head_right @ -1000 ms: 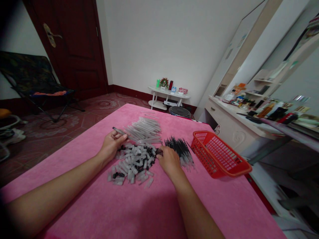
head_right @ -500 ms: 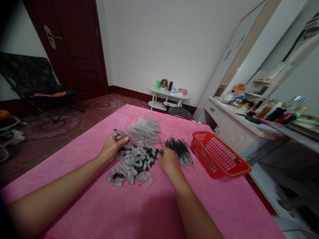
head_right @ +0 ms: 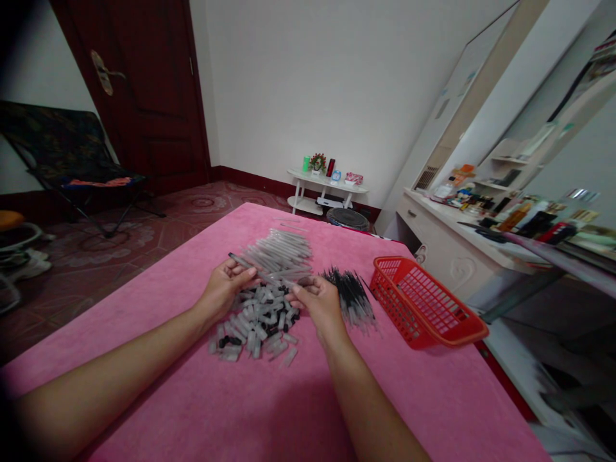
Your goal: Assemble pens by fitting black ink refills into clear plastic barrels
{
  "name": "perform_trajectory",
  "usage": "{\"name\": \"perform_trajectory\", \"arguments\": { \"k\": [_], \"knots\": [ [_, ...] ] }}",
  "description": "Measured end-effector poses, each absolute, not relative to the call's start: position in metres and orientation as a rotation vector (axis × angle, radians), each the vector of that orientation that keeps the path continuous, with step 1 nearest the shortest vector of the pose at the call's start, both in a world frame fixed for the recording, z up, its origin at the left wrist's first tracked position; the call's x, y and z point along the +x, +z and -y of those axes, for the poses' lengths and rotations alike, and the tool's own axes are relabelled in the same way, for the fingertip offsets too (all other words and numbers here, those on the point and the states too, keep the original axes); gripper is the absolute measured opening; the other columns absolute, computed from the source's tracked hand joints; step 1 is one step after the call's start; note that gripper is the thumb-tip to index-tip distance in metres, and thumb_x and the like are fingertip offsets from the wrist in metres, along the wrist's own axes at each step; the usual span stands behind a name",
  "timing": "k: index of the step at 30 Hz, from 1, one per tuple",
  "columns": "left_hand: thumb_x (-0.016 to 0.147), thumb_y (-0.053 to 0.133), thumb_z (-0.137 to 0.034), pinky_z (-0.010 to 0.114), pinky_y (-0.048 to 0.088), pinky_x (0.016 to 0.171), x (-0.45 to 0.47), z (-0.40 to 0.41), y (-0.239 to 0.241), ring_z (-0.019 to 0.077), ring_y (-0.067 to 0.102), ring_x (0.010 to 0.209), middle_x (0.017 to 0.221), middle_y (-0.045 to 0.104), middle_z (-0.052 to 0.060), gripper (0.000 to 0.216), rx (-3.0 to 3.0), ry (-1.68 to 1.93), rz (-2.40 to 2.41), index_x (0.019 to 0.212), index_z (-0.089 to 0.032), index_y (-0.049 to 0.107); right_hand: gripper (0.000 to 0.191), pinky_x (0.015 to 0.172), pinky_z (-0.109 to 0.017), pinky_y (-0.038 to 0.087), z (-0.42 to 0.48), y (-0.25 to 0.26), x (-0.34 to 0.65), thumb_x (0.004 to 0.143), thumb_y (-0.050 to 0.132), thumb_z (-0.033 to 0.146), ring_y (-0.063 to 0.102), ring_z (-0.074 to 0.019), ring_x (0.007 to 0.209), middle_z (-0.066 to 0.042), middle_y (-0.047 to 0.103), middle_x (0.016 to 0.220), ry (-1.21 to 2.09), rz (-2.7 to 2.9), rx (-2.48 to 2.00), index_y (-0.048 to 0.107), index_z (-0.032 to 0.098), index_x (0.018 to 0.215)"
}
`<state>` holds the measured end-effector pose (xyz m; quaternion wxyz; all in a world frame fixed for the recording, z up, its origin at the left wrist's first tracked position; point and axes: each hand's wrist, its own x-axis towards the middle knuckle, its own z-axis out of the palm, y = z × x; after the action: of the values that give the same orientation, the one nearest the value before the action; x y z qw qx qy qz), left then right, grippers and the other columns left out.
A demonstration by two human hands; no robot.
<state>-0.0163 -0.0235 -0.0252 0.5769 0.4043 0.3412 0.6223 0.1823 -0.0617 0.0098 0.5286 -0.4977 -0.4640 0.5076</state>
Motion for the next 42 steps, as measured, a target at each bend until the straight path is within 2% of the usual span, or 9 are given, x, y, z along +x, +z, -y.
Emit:
{"name": "perform_trajectory", "arguments": {
  "k": [11,18,24,37,42],
  "knots": [
    [0.056,0.083,-0.036,0.028,0.056,0.070,-0.011,0.027,-0.024,0.0160,0.068,0.071,0.074,0.069,0.001,0.043,0.908,1.430,-0.813,0.083,-0.014,0.058,0.039,0.051,-0.021,0.051,0.066,0.007,0.173,0.062,0.077,0.041,0.068,-0.0158,0.059,-0.006,0.071,0.074,1.202,1.126,-1.149,0.056,0.015,0.083],
    [0.056,0.083,-0.034,0.025,0.056,0.066,-0.009,0.030,-0.019,0.0152,0.068,0.066,0.069,0.068,0.000,0.042,0.885,1.418,-0.820,0.081,-0.014,0.056,0.044,0.050,-0.027,0.051,0.066,0.010,0.172,0.059,0.075,0.051,0.068,-0.0214,0.061,-0.009,0.071,0.075,1.055,1.201,-1.216,0.057,0.017,0.080],
    [0.058,0.082,-0.035,0.024,0.057,0.066,-0.009,0.028,-0.021,0.0151,0.068,0.067,0.069,0.067,0.000,0.042,0.887,1.424,-0.813,0.082,-0.014,0.054,0.044,0.050,-0.027,0.051,0.068,0.013,0.171,0.059,0.074,0.053,0.068,-0.0218,0.063,-0.008,0.069,0.074,1.004,1.250,-1.226,0.057,0.018,0.079],
    [0.058,0.083,-0.032,0.022,0.057,0.065,-0.005,0.033,-0.019,0.0147,0.069,0.066,0.069,0.069,0.002,0.038,0.868,1.368,-0.779,0.080,-0.011,0.060,0.030,0.051,-0.025,0.049,0.070,0.013,0.166,0.066,0.071,0.042,0.066,-0.0189,0.059,-0.003,0.066,0.068,0.934,1.304,-1.204,0.056,0.018,0.076],
    [0.055,0.085,-0.026,0.024,0.058,0.068,-0.002,0.038,-0.015,0.0144,0.069,0.066,0.070,0.069,0.001,0.036,0.779,1.332,-0.737,0.075,-0.011,0.058,0.020,0.055,-0.025,0.051,0.070,0.009,0.166,0.070,0.067,0.033,0.066,-0.0174,0.059,-0.001,0.065,0.069,0.846,1.347,-1.173,0.056,0.018,0.076]
  ]
}}
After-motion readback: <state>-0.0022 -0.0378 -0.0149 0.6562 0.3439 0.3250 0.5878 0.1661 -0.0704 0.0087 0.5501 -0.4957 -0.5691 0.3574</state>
